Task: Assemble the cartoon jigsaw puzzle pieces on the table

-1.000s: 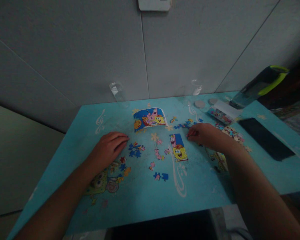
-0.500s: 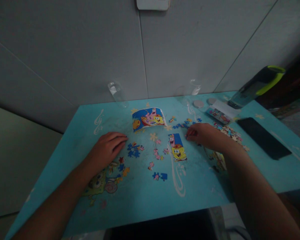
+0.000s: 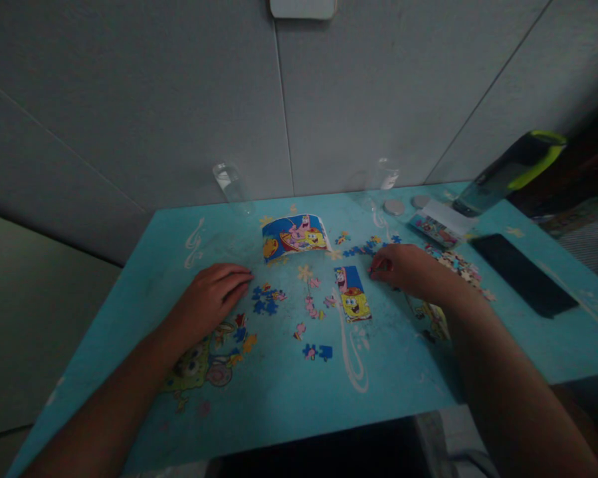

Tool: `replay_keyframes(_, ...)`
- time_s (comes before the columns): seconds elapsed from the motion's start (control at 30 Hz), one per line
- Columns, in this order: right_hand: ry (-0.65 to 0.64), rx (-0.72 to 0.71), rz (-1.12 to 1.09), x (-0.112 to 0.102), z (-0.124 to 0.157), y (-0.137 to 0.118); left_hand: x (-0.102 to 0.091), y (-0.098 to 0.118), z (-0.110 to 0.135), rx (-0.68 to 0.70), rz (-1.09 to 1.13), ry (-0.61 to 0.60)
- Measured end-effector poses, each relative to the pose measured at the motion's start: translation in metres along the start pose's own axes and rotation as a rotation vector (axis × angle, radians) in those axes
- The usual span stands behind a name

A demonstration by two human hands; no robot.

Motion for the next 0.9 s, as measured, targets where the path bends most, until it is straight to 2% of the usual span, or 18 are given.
replay_keyframes(0.63,0.036,-0.04,-0.039,0.0004,-0.0032,-0.0005,-0.0015,0.0025,-0.002,-0.033,0.026,-0.011)
replay_keyframes(0.9,0.012,-0.034,-0.037,0.0026,-0.0066,-0.0008,-0.0006,0.0029,-0.001,-0.036,0.019,-0.004)
Point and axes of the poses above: each hand's wrist, its own z-axis away from the middle knuckle, its own x-axis out of the palm, y = z × x, the point moved 3 cm from there along -z, towards the middle knuckle, and after that the axes turned 5 degrees about -z, right-handed, at the moved point
